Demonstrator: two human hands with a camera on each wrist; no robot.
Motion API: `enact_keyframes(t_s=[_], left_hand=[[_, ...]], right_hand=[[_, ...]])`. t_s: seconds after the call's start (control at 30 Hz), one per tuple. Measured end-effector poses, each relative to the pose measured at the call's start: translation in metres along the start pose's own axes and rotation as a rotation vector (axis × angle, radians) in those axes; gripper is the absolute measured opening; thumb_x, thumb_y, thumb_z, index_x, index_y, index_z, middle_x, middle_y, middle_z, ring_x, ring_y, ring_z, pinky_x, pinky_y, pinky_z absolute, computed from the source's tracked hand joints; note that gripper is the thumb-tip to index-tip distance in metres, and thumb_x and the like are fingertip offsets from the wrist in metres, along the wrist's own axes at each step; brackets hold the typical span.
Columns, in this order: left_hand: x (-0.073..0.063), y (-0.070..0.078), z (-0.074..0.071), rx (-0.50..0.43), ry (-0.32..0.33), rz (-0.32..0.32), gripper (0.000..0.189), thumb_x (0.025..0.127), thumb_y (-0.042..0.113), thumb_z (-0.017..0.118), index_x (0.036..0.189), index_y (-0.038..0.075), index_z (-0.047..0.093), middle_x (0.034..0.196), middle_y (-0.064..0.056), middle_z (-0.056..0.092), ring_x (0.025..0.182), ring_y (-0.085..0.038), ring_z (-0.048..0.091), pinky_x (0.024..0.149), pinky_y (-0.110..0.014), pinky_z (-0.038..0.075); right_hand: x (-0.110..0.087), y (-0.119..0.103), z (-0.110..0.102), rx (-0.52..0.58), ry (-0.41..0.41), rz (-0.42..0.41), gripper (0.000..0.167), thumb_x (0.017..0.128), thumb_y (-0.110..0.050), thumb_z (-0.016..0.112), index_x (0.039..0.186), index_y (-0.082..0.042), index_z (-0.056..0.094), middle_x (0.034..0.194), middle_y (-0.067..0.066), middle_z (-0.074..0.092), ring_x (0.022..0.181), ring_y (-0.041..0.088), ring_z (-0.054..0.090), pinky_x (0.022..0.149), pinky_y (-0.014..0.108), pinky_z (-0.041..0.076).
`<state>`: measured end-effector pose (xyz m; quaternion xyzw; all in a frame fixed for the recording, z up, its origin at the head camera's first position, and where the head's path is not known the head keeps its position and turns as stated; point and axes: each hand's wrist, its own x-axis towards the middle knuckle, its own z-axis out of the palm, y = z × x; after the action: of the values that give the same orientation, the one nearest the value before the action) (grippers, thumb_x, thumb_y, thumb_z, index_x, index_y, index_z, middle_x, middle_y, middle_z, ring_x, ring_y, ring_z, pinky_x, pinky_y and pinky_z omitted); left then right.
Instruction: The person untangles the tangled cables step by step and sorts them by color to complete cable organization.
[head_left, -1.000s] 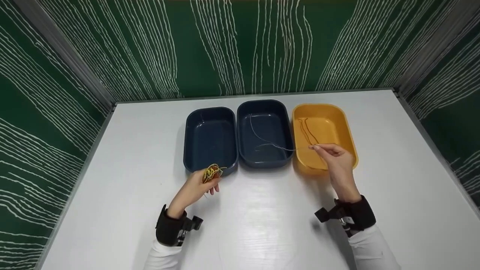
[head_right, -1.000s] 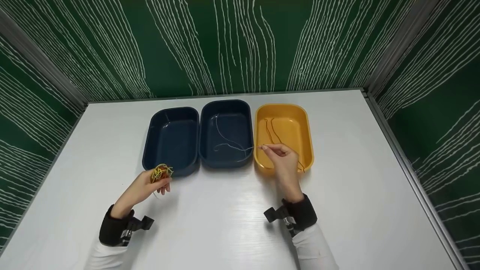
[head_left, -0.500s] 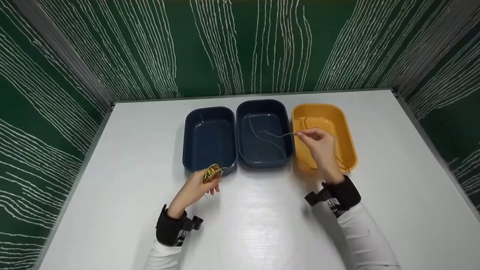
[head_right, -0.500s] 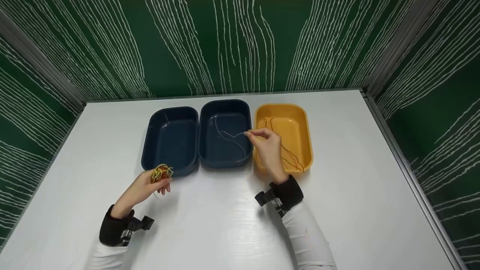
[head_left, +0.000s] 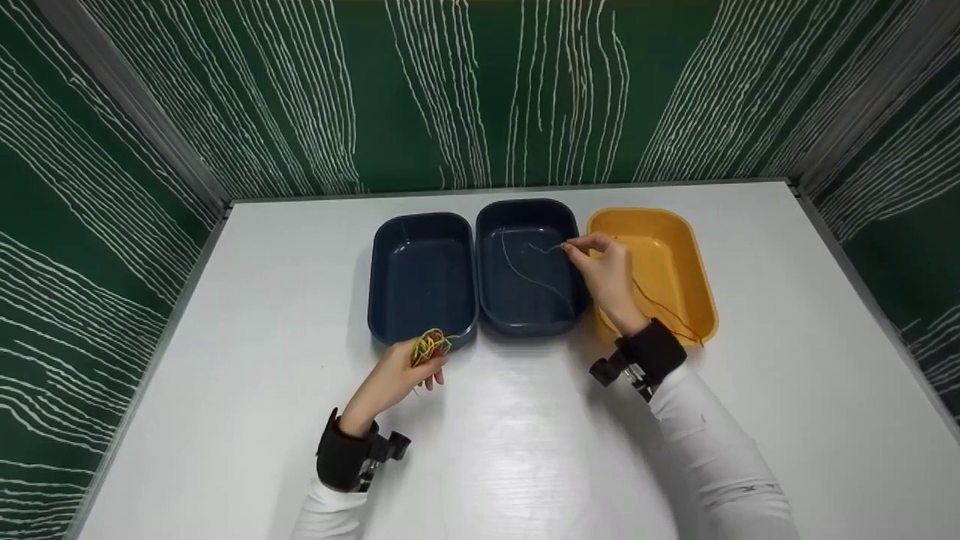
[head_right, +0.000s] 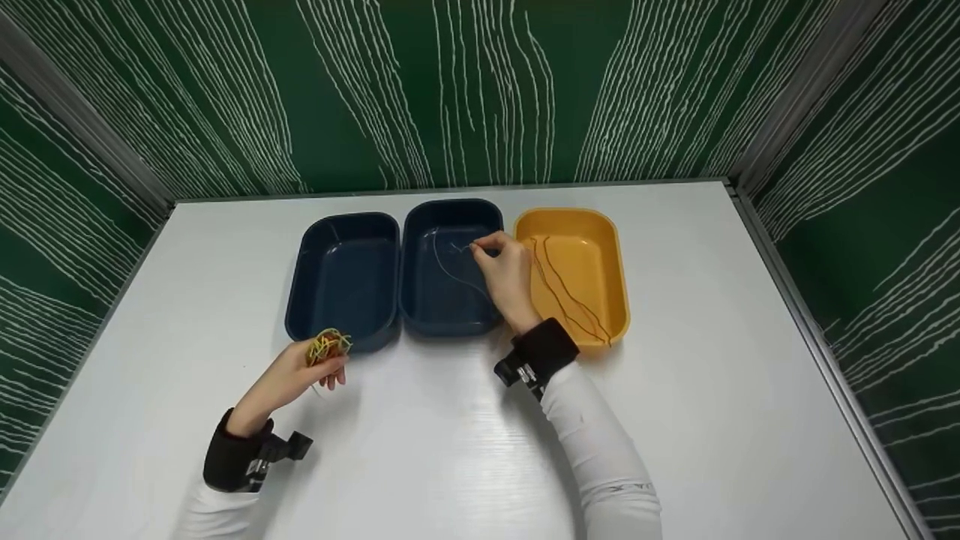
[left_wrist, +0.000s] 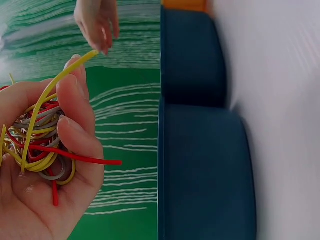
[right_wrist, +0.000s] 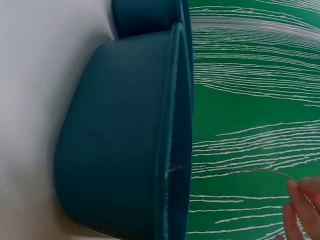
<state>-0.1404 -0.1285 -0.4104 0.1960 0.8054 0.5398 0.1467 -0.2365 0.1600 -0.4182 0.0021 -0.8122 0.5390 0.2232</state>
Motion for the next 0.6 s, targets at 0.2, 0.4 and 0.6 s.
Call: enact_keyframes(t_s=[0.2,0.4,0.6], left_hand=[[0.001,0.000,0.000,0.009,-0.002,-0.004,0.010,0.087,0.002,0.052,0.086,-0.007,0.055,0.069,-0.023,0.060,0.056,-0.023,0.054,0.050,-0.018,0.041],[0.001,0.002,0.000,0.012,-0.003,0.006,0.010,0.087,0.002,0.052,0.086,-0.007,0.055,0.070,-0.024,0.060,0.056,-0.026,0.054,0.050,-0.019,0.041],[0.001,0.003,0.001,0.010,-0.004,0.007,0.009,0.087,0.002,0.053,0.085,-0.006,0.055,0.070,-0.024,0.060,0.057,-0.028,0.054,0.049,-0.019,0.041]], right_hand=[[0.002,0.005,0.010,-0.046,-0.055,-0.074,0.008,0.078,-0.002,0.064,0.079,0.004,0.067,0.079,0.015,0.065,0.074,0.019,0.056,0.066,0.020,0.039],[-0.001,0.013,0.014,-0.116,-0.106,-0.084,0.008,0.078,-0.001,0.064,0.080,0.006,0.066,0.079,0.017,0.064,0.079,0.026,0.058,0.071,0.032,0.043],[-0.007,0.020,0.014,-0.153,-0.156,-0.030,0.010,0.079,-0.003,0.063,0.083,0.006,0.066,0.082,0.018,0.064,0.080,0.026,0.059,0.073,0.035,0.045]])
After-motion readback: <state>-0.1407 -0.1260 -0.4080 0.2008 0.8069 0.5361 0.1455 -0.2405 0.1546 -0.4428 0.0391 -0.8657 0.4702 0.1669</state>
